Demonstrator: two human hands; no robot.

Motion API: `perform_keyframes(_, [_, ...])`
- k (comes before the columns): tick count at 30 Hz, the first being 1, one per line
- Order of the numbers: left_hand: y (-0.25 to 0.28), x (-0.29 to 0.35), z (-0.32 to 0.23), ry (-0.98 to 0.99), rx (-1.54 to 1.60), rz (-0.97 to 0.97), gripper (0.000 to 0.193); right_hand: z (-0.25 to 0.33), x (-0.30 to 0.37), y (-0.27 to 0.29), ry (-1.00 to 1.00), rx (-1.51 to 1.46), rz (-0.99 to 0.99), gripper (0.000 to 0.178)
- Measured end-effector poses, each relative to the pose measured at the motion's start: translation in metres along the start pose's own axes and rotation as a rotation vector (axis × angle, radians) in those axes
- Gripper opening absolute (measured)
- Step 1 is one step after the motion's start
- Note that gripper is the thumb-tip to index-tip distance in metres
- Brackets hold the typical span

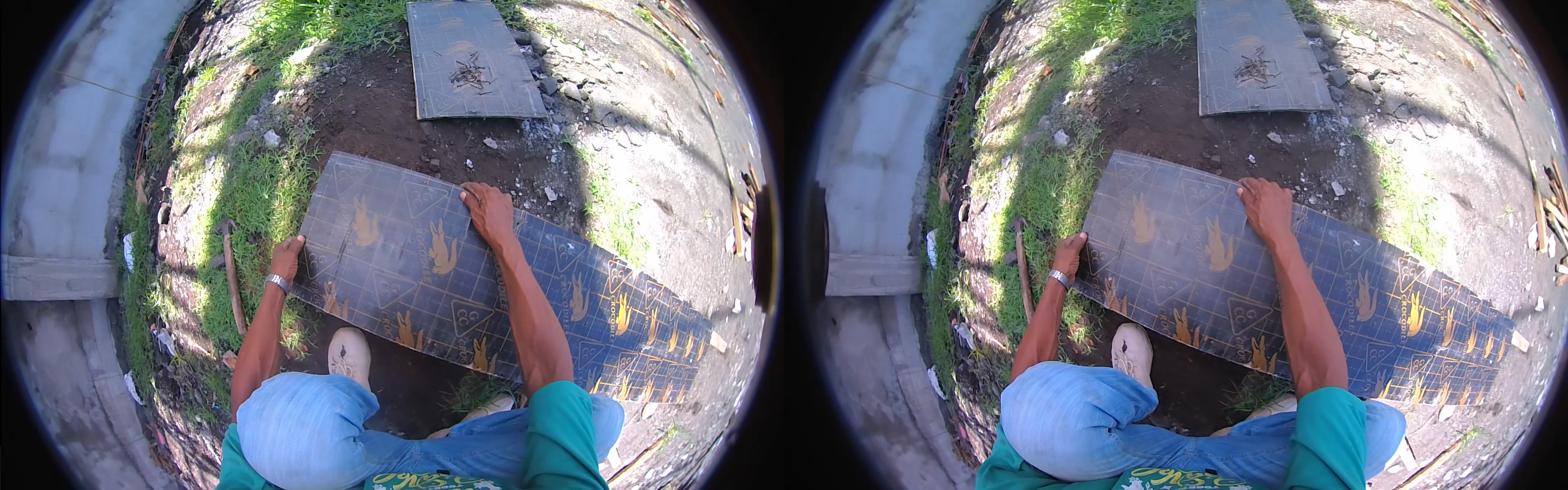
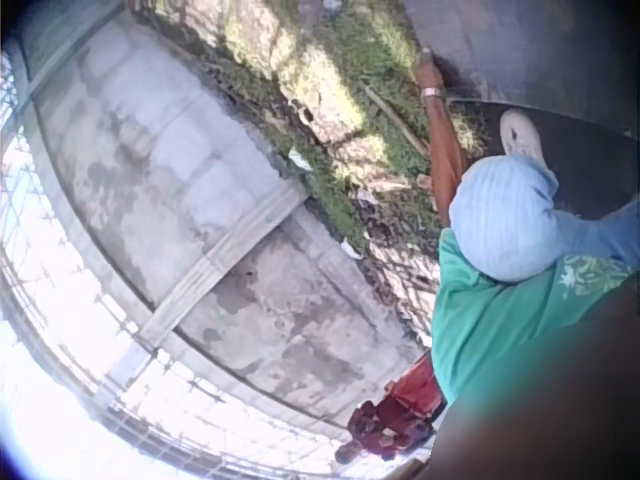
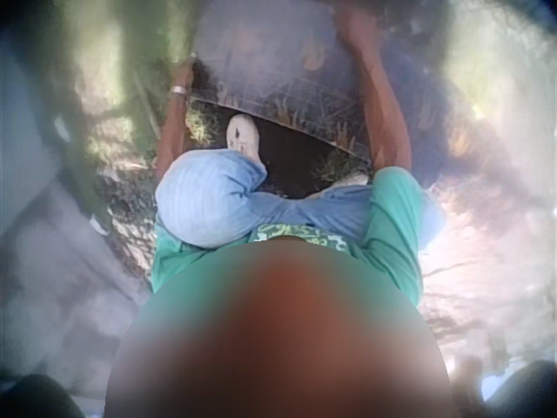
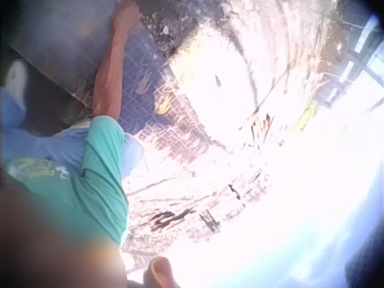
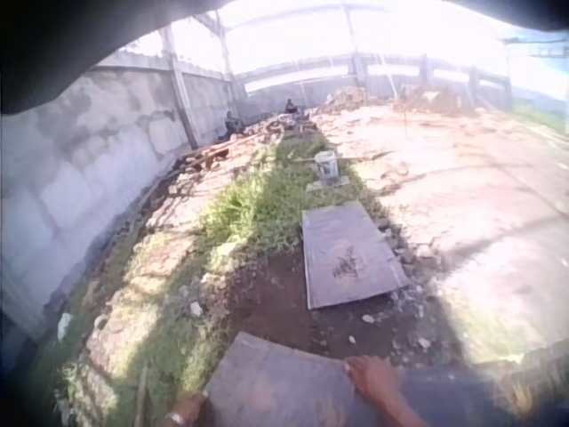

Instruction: The person positions a large patterned tile on a wooden support, uses a hand saw to cut it, then uses a hammer to tap the tile and a wooden strip to adjust alignment. The person handles the tile and tools directly on the ground.

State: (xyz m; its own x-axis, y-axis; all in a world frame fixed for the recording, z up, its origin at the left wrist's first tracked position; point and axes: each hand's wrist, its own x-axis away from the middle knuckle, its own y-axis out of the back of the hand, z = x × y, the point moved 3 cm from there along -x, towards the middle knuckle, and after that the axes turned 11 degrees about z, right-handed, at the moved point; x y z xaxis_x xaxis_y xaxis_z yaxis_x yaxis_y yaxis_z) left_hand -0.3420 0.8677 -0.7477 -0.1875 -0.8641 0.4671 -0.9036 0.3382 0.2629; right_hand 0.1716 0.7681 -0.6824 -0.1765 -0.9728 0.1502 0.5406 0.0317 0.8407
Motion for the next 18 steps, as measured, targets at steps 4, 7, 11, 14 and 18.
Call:
perform_keyframes(4, [0.0, 0.002, -0.001, 0.043, -0.011, 0.034, 0.04, 0.001, 0.002, -0.001, 0.009, 0.01, -0.048, 0.032])
perform_keyframes(7, [0.004, 0.003, -0.014, 0.051, -0.138, 0.072, 0.05, 0.003, 0.006, -0.003, 0.023, 0.021, -0.096, 0.031])
perform_keyframes(11, [0.008, -0.012, -0.058, 0.112, -0.512, 0.03, 0.055, 0.005, 0.009, -0.006, 0.024, 0.045, -0.146, 0.028])
perform_keyframes(14, [-0.013, -0.059, -0.112, -0.149, -0.353, -0.067, 0.049, 0.007, 0.01, -0.009, 0.058, 0.082, -0.199, 0.027])
perform_keyframes(18, [-0.059, -0.123, -0.164, -0.219, -0.333, -0.112, 0.046, 0.009, 0.009, -0.011, 0.083, 0.132, -0.252, 0.025])
